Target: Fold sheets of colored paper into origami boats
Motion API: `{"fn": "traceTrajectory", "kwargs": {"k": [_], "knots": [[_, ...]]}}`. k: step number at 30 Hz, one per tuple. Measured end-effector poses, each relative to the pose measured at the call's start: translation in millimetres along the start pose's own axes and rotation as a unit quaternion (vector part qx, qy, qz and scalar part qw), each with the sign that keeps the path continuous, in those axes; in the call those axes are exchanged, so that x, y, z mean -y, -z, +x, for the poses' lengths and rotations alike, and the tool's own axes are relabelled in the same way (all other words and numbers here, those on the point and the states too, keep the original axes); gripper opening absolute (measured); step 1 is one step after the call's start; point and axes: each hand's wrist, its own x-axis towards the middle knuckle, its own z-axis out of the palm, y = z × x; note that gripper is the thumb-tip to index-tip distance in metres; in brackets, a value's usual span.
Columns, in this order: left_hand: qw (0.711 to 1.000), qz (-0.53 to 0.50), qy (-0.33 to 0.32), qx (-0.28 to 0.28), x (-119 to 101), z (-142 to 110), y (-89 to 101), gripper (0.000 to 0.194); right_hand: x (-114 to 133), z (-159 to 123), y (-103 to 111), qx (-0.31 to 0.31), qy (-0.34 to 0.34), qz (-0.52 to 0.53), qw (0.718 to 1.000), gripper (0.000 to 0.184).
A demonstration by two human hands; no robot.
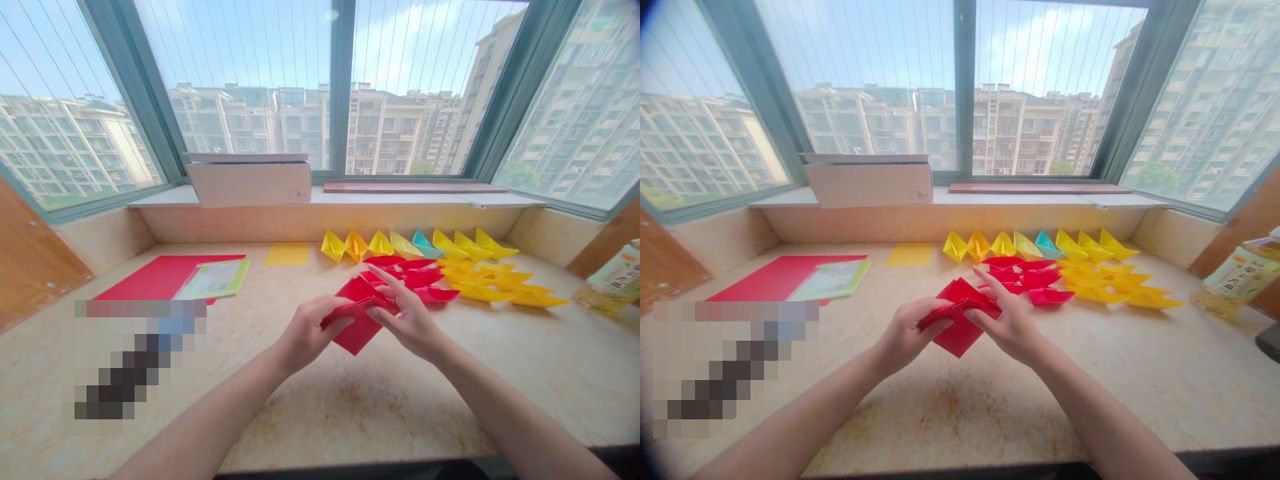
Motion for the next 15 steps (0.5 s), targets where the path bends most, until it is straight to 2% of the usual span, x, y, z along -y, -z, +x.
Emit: {"fn": "traceTrajectory", "kwargs": {"k": [3,5,7,8,12,15], "knots": [[1.000,-0.014,0.011,0.010,1,0,0.6,0.021,4,1,2,0.063,-0.020,0.027,0.997,0.047],[0.998,-0.041,0.043,0.012,2,0,-0.5,0.020,5,1,1,0.072,-0.033,0.063,0.995,0.054],[0.991,-0.092,0.092,-0.005,4,1,-2.7,0.020,4,0,0,0.056,-0.036,0.090,0.994,0.069],[0.985,-0.122,0.117,-0.016,5,2,-4.0,0.021,4,0,-1,0.050,-0.035,0.093,0.994,0.070],[0.952,-0.237,0.190,-0.042,7,4,-8.4,0.029,2,3,4,0.068,-0.058,0.084,0.992,0.047],[0.933,-0.283,0.210,-0.071,6,7,-8.4,0.032,2,7,11,0.087,-0.090,0.123,0.984,0.047]]}}
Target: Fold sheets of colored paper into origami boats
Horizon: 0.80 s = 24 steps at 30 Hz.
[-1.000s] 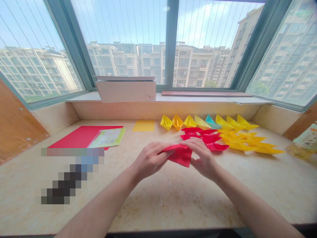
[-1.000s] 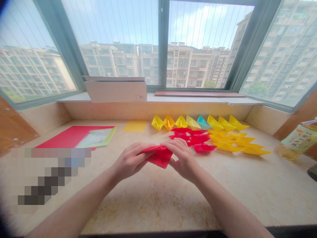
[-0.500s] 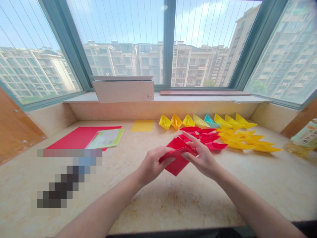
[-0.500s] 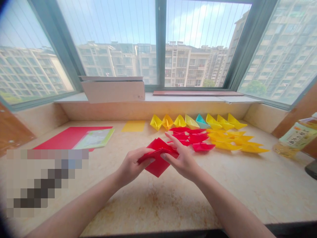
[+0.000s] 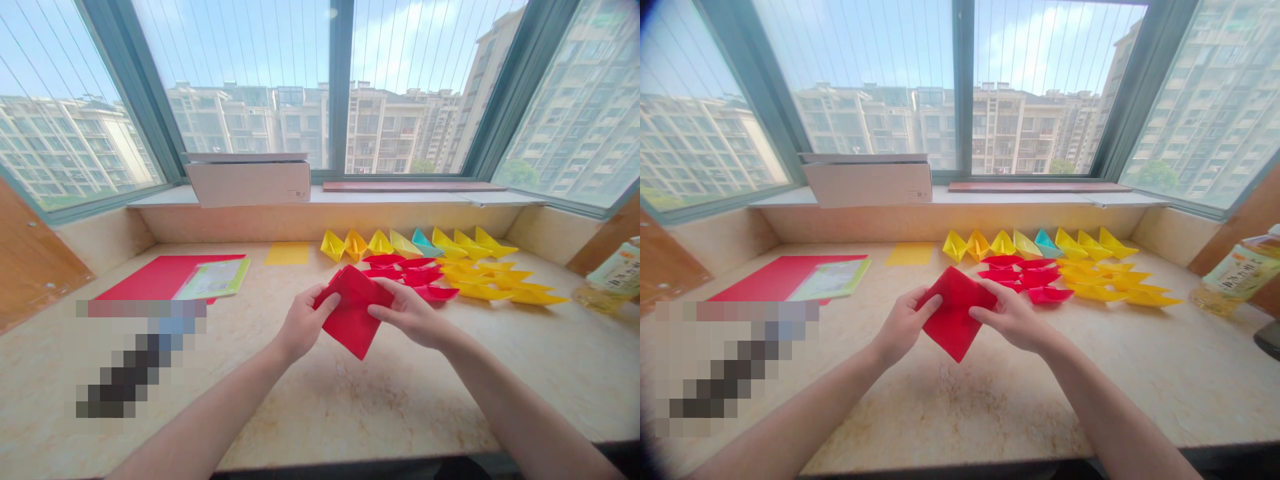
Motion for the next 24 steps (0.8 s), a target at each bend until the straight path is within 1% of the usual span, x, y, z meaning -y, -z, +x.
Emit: {"fn": "traceTrajectory", "kwargs": {"k": [2,4,6,8,11,13,18,20,22,24], "knots": [[1.000,-0.022,0.009,0.007,-2,0,0.8,0.034,1,2,4,0.002,-0.011,0.034,0.999,0.048],[0.997,-0.051,0.031,0.052,-4,-2,3.1,0.036,1,2,8,-0.004,-0.019,0.066,0.998,0.044],[0.989,-0.084,0.052,0.107,-4,-3,6.1,0.040,1,2,10,-0.016,-0.026,0.094,0.995,0.036],[0.982,-0.106,0.061,0.143,-5,-4,8.8,0.042,0,2,12,-0.028,-0.039,0.111,0.993,0.027],[0.980,-0.106,0.065,0.154,-5,-3,11.2,0.036,0,1,15,-0.034,-0.052,0.122,0.991,0.018],[0.981,-0.091,0.069,0.154,-5,-2,12.2,0.033,0,-1,17,-0.023,-0.055,0.123,0.991,0.016],[0.981,-0.063,0.085,0.163,1,-2,16.8,0.035,4,-6,27,0.054,-0.061,0.104,0.991,0.020],[0.979,-0.061,0.091,0.173,4,-2,19.4,0.035,6,-8,29,0.073,-0.060,0.093,0.991,0.020],[0.978,-0.051,0.091,0.182,5,-2,21.6,0.034,7,-8,29,0.075,-0.059,0.073,0.993,0.019],[0.978,-0.020,0.077,0.194,5,-1,23.0,0.034,7,-7,27,0.068,-0.062,0.052,0.994,0.018]]}}
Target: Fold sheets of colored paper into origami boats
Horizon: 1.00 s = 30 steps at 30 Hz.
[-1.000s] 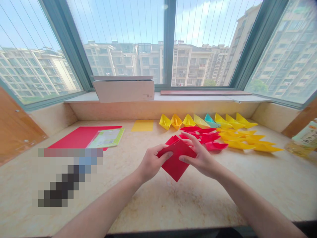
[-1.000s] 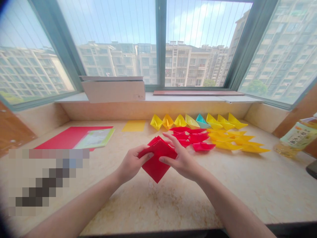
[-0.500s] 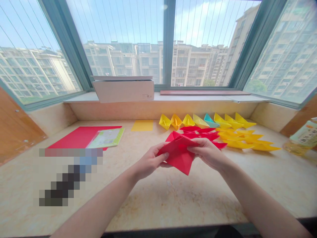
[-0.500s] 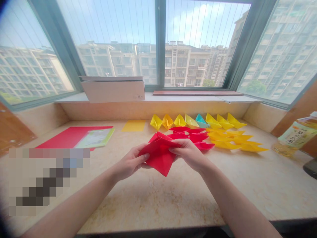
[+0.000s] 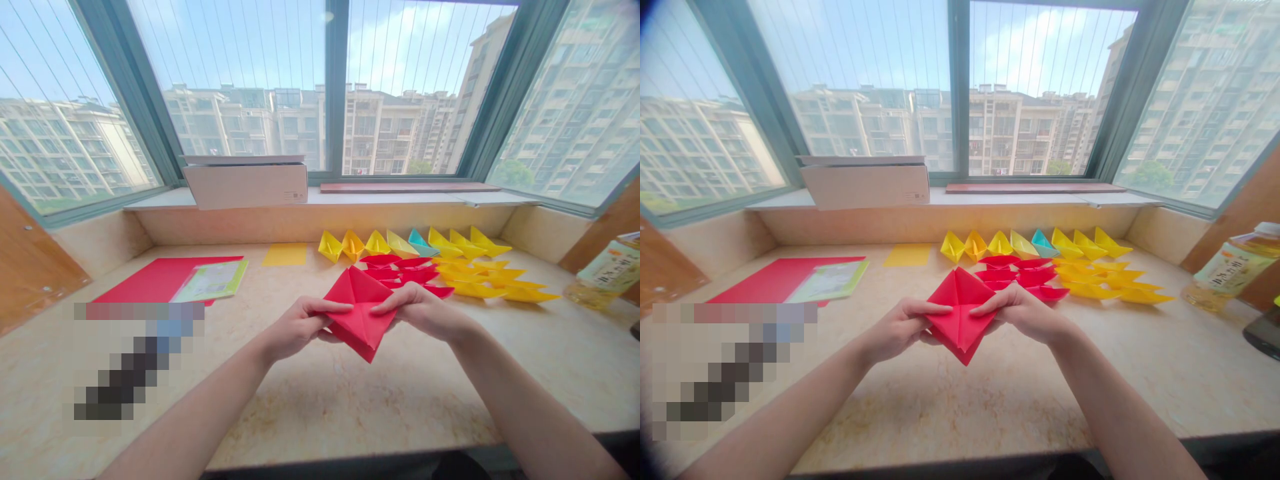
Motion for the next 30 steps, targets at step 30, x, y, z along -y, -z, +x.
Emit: {"fn": "traceTrajectory", "kwargs": {"k": [30], "knots": [[0.847,0.419,-0.266,-0.191,-15,-11,2.8,0.035,-3,5,-21,0.096,-0.034,0.107,0.989,0.054]]}}
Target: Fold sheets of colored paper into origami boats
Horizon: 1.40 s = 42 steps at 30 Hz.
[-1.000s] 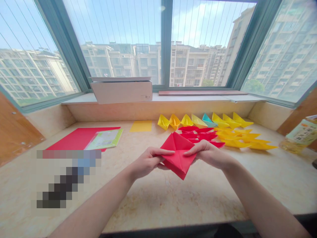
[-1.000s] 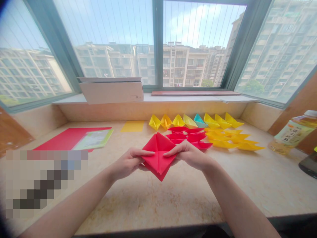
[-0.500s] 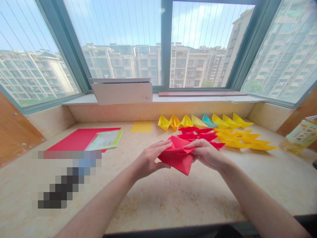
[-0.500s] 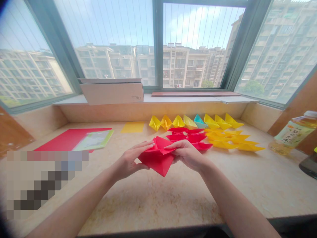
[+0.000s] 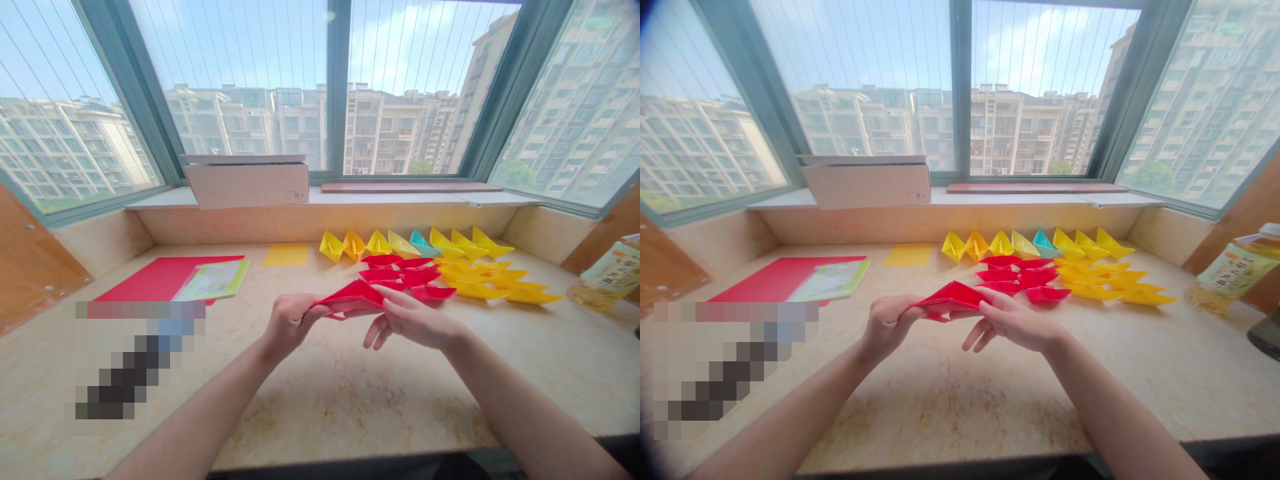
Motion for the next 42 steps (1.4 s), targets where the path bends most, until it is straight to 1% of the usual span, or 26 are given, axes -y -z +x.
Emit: {"fn": "traceTrajectory", "kwargs": {"k": [1,3,5,7,8,9,11,13,15,18,20,21,22,23,26,28,31,33,35,38,39,42], "knots": [[1.000,0.000,0.026,-0.013,-1,1,-1.6,0.040,0,1,0,-0.011,0.008,-0.046,0.999,0.053],[0.996,-0.023,0.075,-0.032,-1,1,-5.9,0.046,-1,5,1,-0.067,0.025,-0.148,0.986,0.047],[0.991,-0.059,0.115,-0.042,-2,2,-10.8,0.051,-2,8,4,-0.129,0.046,-0.243,0.960,0.046],[0.983,-0.093,0.149,-0.047,-2,2,-15.1,0.057,-3,10,7,-0.168,0.079,-0.309,0.933,0.043],[0.979,-0.109,0.163,-0.047,-3,2,-16.8,0.059,-2,11,8,-0.176,0.096,-0.323,0.925,0.041],[0.975,-0.127,0.175,-0.041,-4,2,-18.1,0.061,-2,11,9,-0.177,0.110,-0.324,0.923,0.040],[0.966,-0.171,0.193,-0.020,-7,2,-19.4,0.063,-2,10,10,-0.166,0.117,-0.296,0.933,0.043],[0.951,-0.238,0.197,0.022,-10,3,-19.1,0.066,-2,9,11,-0.155,0.108,-0.263,0.946,0.046],[0.923,-0.321,0.193,0.086,-13,4,-18.1,0.071,-2,7,12,-0.148,0.102,-0.250,0.951,0.047],[0.857,-0.438,0.208,0.176,-14,3,-17.2,0.076,0,5,11,-0.141,0.105,-0.263,0.949,0.044],[0.814,-0.493,0.224,0.210,-14,1,-17.4,0.077,1,4,10,-0.139,0.103,-0.280,0.944,0.042],[0.800,-0.510,0.228,0.220,-14,1,-17.7,0.077,2,4,9,-0.137,0.103,-0.287,0.942,0.042],[0.793,-0.517,0.229,0.226,-14,1,-18.0,0.076,2,4,8,-0.135,0.102,-0.293,0.941,0.042],[0.795,-0.512,0.231,0.230,-13,1,-18.5,0.073,2,4,7,-0.133,0.101,-0.297,0.940,0.042],[0.820,-0.470,0.241,0.222,-12,2,-20.1,0.062,2,5,5,-0.131,0.109,-0.287,0.943,0.041],[0.830,-0.451,0.246,0.218,-12,3,-21.4,0.057,2,5,5,-0.130,0.120,-0.278,0.944,0.038],[0.832,-0.447,0.246,0.219,-11,3,-23.2,0.052,2,4,5,-0.131,0.136,-0.277,0.942,0.035],[0.829,-0.451,0.246,0.220,-11,3,-24.1,0.051,4,4,5,-0.137,0.139,-0.269,0.943,0.034],[0.829,-0.457,0.243,0.211,-11,3,-25.0,0.053,5,4,4,-0.152,0.131,-0.232,0.952,0.038],[0.844,-0.448,0.229,0.187,-11,3,-26.5,0.054,5,6,2,-0.197,0.124,-0.142,0.962,0.052],[0.850,-0.443,0.220,0.181,-11,3,-26.7,0.053,5,7,2,-0.212,0.127,-0.115,0.962,0.052],[0.872,-0.416,0.185,0.177,-12,3,-25.7,0.049,4,9,-1,-0.239,0.142,-0.065,0.958,0.043]]}}
